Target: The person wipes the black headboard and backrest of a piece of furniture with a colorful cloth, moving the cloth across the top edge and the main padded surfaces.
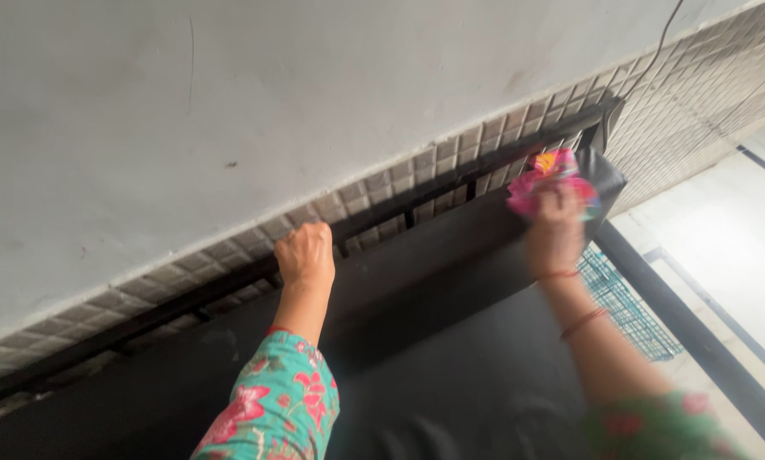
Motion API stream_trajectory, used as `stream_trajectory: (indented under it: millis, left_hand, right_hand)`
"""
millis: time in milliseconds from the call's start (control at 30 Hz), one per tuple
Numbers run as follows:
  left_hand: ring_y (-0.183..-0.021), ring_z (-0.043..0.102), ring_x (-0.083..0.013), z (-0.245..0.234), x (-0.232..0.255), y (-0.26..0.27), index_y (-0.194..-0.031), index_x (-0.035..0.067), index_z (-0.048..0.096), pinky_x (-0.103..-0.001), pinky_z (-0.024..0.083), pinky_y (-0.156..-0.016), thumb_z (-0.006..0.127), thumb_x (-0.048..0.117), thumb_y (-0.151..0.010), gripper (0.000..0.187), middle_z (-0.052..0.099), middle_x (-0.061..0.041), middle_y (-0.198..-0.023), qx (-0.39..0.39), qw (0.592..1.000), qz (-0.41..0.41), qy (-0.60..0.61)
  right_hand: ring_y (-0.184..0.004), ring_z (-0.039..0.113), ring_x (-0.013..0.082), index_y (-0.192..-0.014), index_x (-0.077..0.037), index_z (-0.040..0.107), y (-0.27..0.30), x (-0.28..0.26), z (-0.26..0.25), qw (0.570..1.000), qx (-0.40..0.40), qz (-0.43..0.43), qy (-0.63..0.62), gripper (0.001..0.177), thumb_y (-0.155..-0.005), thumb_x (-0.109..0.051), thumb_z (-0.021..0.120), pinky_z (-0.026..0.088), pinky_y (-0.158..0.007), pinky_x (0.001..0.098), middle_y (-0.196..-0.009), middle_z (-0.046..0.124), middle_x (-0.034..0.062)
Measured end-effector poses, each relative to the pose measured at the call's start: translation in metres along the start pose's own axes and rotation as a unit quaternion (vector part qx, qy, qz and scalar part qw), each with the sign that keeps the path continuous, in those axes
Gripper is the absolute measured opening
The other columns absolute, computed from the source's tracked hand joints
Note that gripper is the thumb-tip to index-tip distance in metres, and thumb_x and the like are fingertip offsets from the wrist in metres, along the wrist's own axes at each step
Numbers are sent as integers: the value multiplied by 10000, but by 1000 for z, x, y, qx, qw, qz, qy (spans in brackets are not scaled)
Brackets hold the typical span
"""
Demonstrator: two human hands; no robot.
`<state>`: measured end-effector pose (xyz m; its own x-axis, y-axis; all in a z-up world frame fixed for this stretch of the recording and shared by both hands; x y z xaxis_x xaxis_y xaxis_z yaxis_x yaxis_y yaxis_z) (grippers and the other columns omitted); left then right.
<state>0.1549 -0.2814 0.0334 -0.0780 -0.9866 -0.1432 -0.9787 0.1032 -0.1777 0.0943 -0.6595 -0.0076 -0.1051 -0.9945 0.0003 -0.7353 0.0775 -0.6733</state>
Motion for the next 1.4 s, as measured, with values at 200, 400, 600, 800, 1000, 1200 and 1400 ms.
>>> stream_trajectory:
  millis: [200, 400, 600, 800, 1000, 1200, 1400]
  left_hand:
    - [-918, 764, -285, 6, -7, 1, -847, 164, 777, -413, 610, -759, 681, 140, -900, 113, 775, -88, -898, 14, 1000, -14, 2]
    - [-936, 751, -308, 6, -12, 5, -853, 147, 771, -456, 578, -799, 684, 266, -921, 162, 775, -81, -921, 15, 999, -44, 19]
    - [-942, 747, -333, -7, -12, 9, -881, 111, 764, -464, 574, -780, 669, 311, -954, 233, 769, -128, -941, 3, 998, -70, 1]
    - [-952, 759, -322, -25, 26, -4, -879, 143, 787, -447, 606, -758, 635, 183, -945, 170, 788, -118, -977, -54, 991, -107, -66]
    - [-849, 768, -320, -20, 174, -34, -929, 114, 750, -446, 615, -687, 649, 227, -948, 153, 769, -125, -899, 57, 998, 7, 30]
    - [-823, 756, -301, -28, 187, -57, -843, 156, 756, -429, 596, -699, 729, 221, -894, 87, 757, -87, -875, 47, 997, 51, 20]
    - [-784, 737, -300, -36, 180, -59, -809, 107, 752, -469, 562, -652, 758, 375, -796, 268, 735, -60, -831, 55, 998, 25, 35]
  right_hand:
    - [-1192, 661, 284, -1227, -147, 697, 29, -148, -41, 932, -36, -157, -324, 367, -877, -53, 638, 519, -949, 483, -1317, 659, 85]
    - [-1233, 617, 237, -1148, -101, 718, 16, -74, -21, 949, -27, -145, -279, 346, -805, -73, 678, 507, -1047, 476, -1303, 670, 75]
    - [-1273, 592, 239, -1171, -110, 725, -17, 88, 38, 973, -52, -25, -225, 299, -893, -22, 661, 516, -1018, 385, -1347, 673, 86]
    - [-1103, 593, 302, -1325, -35, 659, -33, 65, 32, 997, -13, -58, 40, 504, -824, -78, 617, 500, -849, 378, -1210, 623, 130]
    - [-1223, 575, 321, -1256, -131, 678, -12, -12, -7, 940, -49, -135, -308, 441, -825, -223, 699, 368, -1039, 619, -1337, 632, 161]
    - [-1263, 598, 323, -1314, -122, 684, -36, 90, 59, 963, -96, -113, -223, 469, -849, -91, 635, 366, -1119, 577, -1132, 706, 73]
    - [-1064, 652, 346, -1152, -144, 694, -52, 221, 79, 973, -62, 102, -197, 222, -944, -67, 683, 545, -930, 450, -1122, 669, 130]
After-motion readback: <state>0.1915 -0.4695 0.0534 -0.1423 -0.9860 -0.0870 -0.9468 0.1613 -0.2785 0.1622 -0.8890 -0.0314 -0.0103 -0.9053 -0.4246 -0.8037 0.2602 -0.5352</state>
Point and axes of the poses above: each hand's wrist, its own y-axis away from the middle knuckle, its own z-axis out of the palm, x = y × z, the point moved 1 cm from there along -y, towards the middle knuckle
